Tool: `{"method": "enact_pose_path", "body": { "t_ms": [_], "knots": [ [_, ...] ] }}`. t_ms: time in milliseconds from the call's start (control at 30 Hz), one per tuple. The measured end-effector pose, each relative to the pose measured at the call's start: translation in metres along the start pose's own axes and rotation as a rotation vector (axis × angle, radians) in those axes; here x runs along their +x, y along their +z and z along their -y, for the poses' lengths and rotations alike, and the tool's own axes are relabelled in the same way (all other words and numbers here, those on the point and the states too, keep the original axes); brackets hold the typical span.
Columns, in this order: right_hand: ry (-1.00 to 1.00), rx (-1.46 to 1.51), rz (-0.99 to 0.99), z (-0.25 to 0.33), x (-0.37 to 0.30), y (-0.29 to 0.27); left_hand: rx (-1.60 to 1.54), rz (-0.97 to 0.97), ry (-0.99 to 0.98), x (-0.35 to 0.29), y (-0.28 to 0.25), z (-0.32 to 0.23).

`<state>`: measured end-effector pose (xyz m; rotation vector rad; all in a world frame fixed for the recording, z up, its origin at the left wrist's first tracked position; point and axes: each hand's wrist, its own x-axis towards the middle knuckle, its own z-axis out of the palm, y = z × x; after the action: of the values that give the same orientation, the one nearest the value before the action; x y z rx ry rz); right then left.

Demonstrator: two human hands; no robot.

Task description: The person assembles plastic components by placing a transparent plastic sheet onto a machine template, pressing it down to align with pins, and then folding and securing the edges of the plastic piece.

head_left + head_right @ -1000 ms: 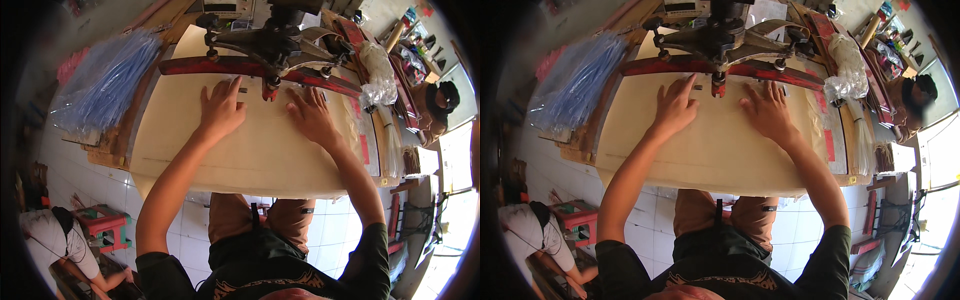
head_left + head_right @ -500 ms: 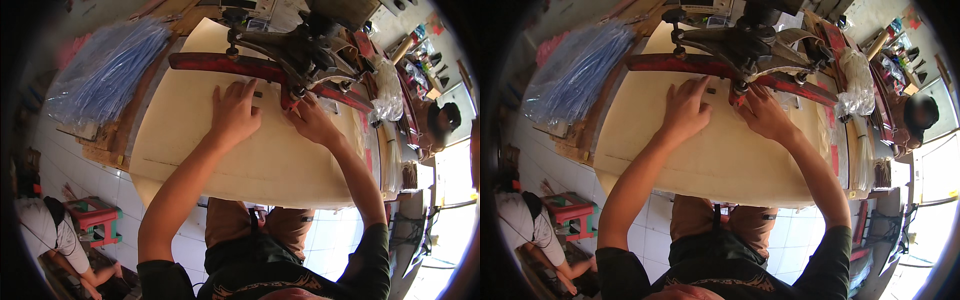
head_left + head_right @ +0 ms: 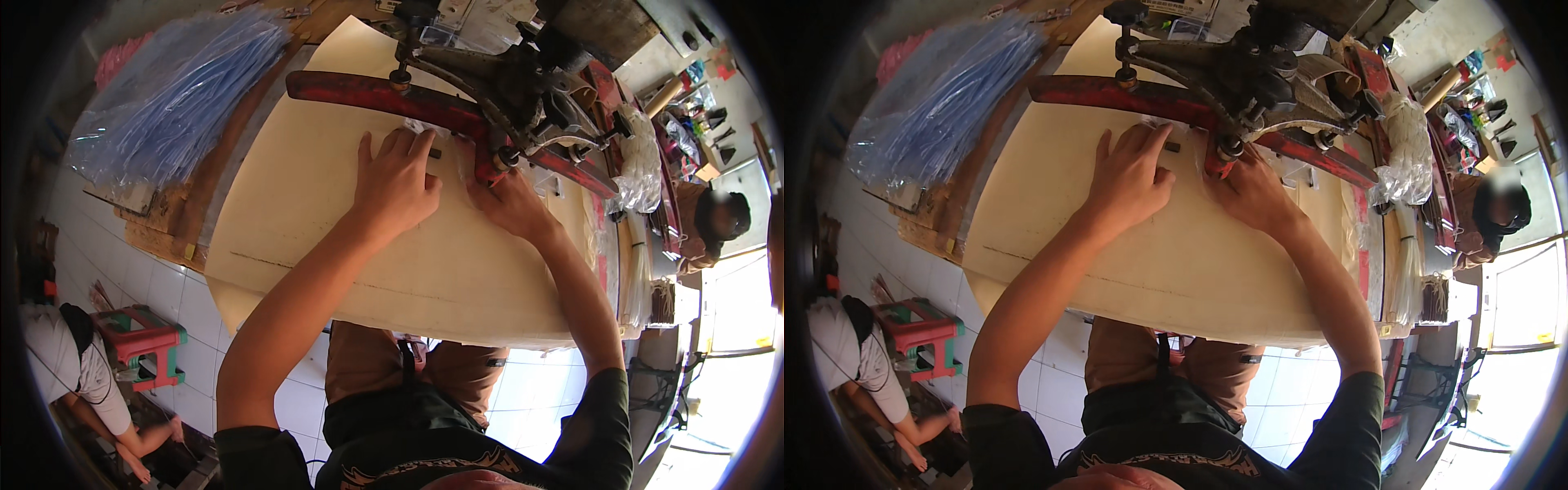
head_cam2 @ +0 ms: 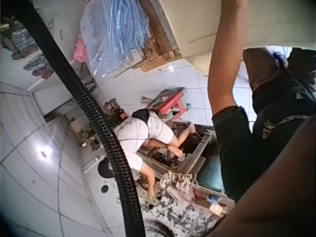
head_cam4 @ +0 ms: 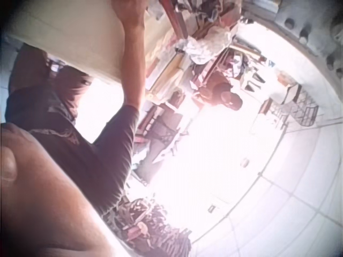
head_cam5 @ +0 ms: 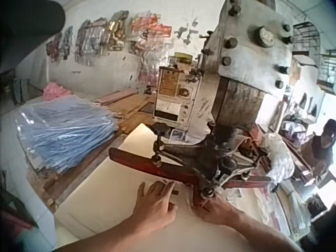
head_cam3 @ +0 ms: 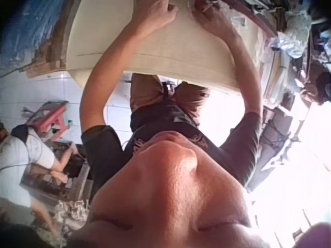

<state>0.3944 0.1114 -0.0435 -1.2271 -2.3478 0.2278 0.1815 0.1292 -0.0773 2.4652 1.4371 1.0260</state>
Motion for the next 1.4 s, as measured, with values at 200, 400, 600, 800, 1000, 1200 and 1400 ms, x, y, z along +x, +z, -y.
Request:
{"method": "enact_pose_path", "body": {
  "t_ms": [200, 400, 600, 800, 1000, 1200, 1400],
  "knots": [
    [0.027, -0.034, 0.044, 0.001, 0.0, -0.007, 0.01, 0.02, -0.006, 0.002, -0.002, -0.003],
    [0.014, -0.05, 0.008, 0.009, 0.005, -0.011, 0.004, 0.022, -0.004, 0.002, -0.002, -0.003],
    [0.056, -0.003, -0.022, 0.013, 0.006, -0.009, -0.015, 0.029, -0.008, 0.003, -0.001, -0.003],
    [0.039, -0.029, 0.001, 0.008, 0.006, -0.007, -0.012, 0.012, -0.008, 0.003, 0.0, -0.001],
    [0.065, -0.031, 0.062, 0.006, 0.002, -0.011, -0.01, -0.01, -0.004, 0.003, 0.001, -0.003],
    [0.05, -0.039, 0.082, 0.011, 0.006, -0.011, 0.011, 0.012, 0.031, 0.002, -0.001, -0.001],
    [0.024, -0.141, 0.119, 0.011, 0.009, -0.014, 0.062, -0.001, 0.036, 0.003, 0.003, -0.001]
  ]
}}
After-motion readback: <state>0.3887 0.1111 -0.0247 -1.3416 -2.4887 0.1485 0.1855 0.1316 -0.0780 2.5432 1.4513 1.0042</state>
